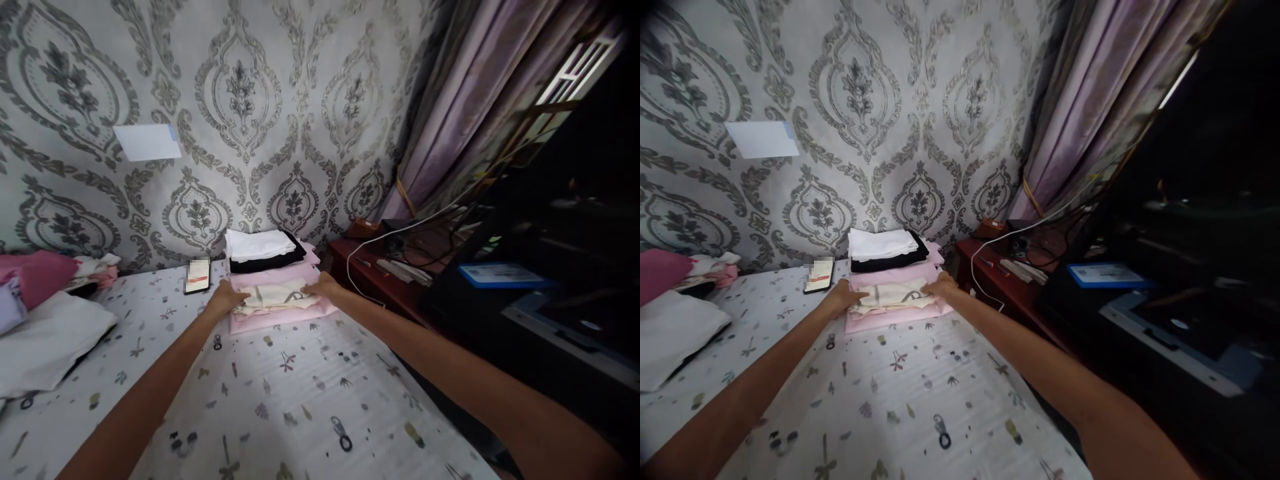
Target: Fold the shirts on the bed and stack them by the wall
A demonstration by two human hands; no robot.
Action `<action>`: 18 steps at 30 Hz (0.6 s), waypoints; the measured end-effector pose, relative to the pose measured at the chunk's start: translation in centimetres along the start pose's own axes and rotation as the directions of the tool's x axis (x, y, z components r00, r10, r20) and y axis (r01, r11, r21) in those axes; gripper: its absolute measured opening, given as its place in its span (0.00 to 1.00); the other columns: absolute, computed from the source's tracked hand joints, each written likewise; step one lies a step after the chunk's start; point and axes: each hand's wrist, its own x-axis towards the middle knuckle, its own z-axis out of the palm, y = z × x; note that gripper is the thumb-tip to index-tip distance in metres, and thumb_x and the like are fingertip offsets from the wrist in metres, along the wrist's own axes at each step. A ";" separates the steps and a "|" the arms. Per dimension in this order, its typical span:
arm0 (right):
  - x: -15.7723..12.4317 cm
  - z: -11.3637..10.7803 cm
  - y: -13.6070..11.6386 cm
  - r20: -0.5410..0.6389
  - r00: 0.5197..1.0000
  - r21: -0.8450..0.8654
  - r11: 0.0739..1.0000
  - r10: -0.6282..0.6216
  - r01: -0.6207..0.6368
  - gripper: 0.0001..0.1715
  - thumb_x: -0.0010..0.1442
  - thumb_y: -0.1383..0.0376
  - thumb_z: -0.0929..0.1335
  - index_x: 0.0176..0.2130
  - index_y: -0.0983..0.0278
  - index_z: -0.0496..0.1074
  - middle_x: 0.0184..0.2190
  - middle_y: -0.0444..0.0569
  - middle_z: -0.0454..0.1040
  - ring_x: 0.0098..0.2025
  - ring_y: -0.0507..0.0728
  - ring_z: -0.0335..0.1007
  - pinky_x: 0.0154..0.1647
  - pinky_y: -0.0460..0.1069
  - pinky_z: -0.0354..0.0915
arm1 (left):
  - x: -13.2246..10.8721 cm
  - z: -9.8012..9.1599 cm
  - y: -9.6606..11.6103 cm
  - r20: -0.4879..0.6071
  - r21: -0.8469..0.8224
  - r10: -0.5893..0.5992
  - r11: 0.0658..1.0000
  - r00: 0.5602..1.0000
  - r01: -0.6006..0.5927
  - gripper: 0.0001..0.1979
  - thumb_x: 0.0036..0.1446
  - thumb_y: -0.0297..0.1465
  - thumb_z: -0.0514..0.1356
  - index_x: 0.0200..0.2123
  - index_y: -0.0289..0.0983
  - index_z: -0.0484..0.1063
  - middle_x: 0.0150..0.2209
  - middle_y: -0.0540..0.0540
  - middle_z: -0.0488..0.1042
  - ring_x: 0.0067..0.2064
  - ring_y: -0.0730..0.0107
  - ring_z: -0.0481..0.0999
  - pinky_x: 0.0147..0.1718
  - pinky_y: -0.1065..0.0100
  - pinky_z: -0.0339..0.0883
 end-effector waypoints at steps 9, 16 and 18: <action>-4.2 -1.0 -1.8 0.025 0.992 0.356 0.928 -0.124 0.107 0.10 0.45 0.68 0.74 0.33 0.64 0.75 0.28 0.49 0.80 0.30 0.58 0.77 0.28 0.49 0.73 | -3.6 -0.1 0.4 0.121 -0.322 0.220 0.931 0.968 -0.171 0.25 0.44 0.26 0.68 0.48 0.37 0.72 0.37 0.46 0.80 0.40 0.62 0.79 0.35 0.69 0.73; 0.9 -6.7 -10.3 -0.210 0.913 0.321 0.857 -0.351 0.403 0.21 0.51 0.64 0.73 0.45 0.67 0.76 0.37 0.49 0.81 0.33 0.55 0.77 0.32 0.47 0.72 | 0.7 -5.0 10.0 -0.128 -0.282 0.536 0.787 0.835 -0.549 0.28 0.49 0.26 0.64 0.55 0.39 0.64 0.41 0.48 0.78 0.36 0.68 0.78 0.32 0.73 0.71; 3.6 -6.8 -12.7 -0.266 0.898 0.225 0.883 -0.351 0.412 0.21 0.54 0.64 0.72 0.48 0.67 0.76 0.39 0.51 0.81 0.37 0.57 0.77 0.34 0.48 0.72 | 3.6 -5.2 12.3 -0.212 -0.225 0.467 0.832 0.859 -0.507 0.28 0.52 0.25 0.62 0.56 0.39 0.61 0.46 0.46 0.78 0.43 0.66 0.79 0.38 0.71 0.72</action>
